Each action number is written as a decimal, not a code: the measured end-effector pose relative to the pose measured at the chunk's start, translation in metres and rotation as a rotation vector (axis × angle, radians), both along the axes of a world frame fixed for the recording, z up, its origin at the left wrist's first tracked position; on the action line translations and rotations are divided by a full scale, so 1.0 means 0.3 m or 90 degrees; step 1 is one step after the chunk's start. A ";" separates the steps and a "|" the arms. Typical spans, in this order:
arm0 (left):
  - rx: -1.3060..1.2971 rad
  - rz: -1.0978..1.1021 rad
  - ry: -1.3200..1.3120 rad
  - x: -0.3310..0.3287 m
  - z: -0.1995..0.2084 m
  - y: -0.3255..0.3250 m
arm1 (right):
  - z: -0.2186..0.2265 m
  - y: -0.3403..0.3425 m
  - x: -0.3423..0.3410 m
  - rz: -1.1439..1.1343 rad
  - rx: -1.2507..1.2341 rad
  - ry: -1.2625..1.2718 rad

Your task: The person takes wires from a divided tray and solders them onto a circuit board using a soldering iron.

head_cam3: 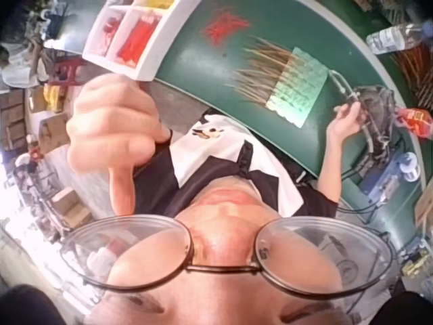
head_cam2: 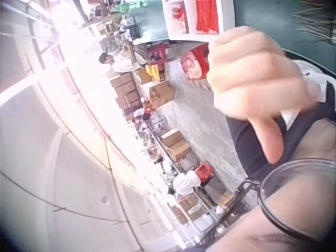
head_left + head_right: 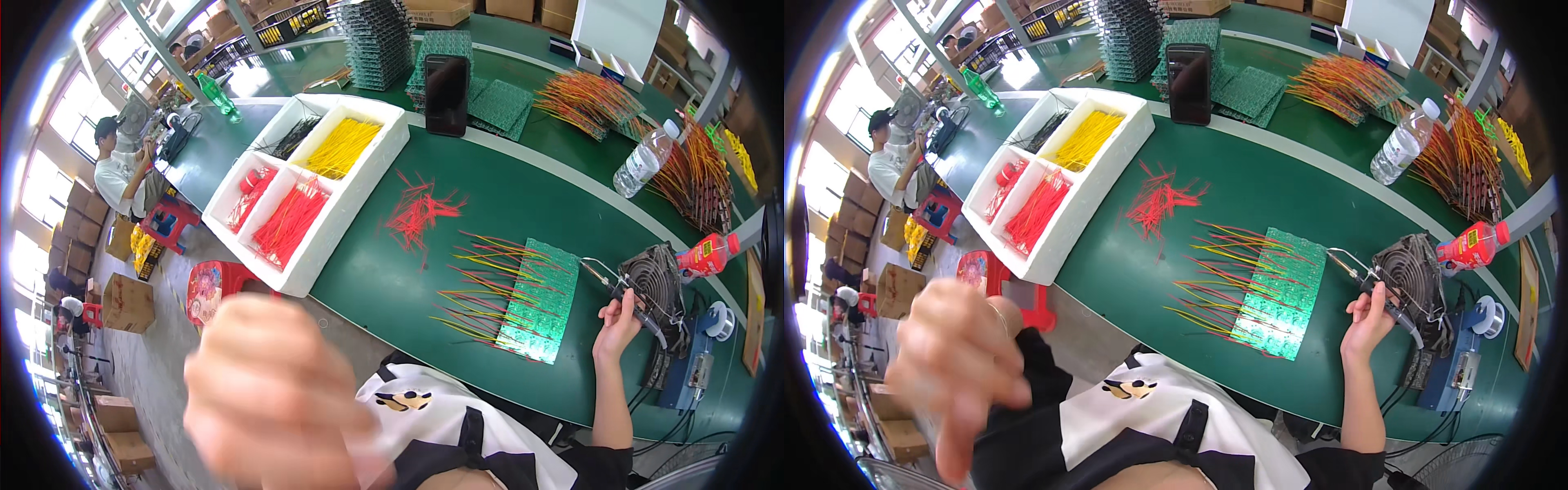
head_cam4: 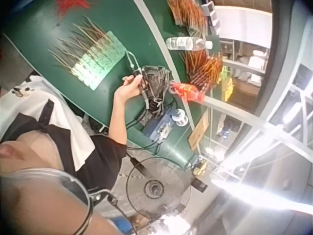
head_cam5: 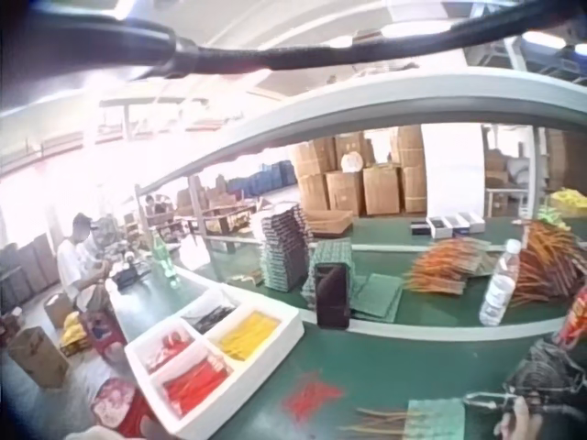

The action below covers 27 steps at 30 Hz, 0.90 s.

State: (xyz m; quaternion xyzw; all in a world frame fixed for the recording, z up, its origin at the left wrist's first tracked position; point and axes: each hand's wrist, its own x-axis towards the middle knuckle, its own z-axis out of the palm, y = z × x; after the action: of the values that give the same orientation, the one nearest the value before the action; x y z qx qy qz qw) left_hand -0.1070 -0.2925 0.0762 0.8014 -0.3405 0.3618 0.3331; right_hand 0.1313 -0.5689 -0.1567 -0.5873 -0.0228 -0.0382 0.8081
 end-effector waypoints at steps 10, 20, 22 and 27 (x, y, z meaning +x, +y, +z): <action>0.032 -0.197 -0.245 0.111 0.100 -0.003 | -0.010 -0.015 0.011 -0.035 0.013 0.026; 0.092 0.770 0.147 0.476 -0.269 1.104 | 0.001 -0.032 -0.020 -0.056 0.014 0.030; 0.061 0.841 0.399 0.397 -0.480 1.366 | 0.005 -0.009 -0.007 -0.029 0.029 0.017; 0.057 0.769 0.444 0.396 -0.673 1.371 | 0.007 -0.039 0.021 -0.026 0.020 -0.001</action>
State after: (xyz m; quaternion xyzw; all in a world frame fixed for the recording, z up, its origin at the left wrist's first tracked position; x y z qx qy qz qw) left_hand 0.0117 0.1189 -0.1256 0.9327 0.2770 0.1907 0.1301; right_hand 0.1376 -0.5805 -0.1547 -0.5748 -0.0110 -0.0552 0.8164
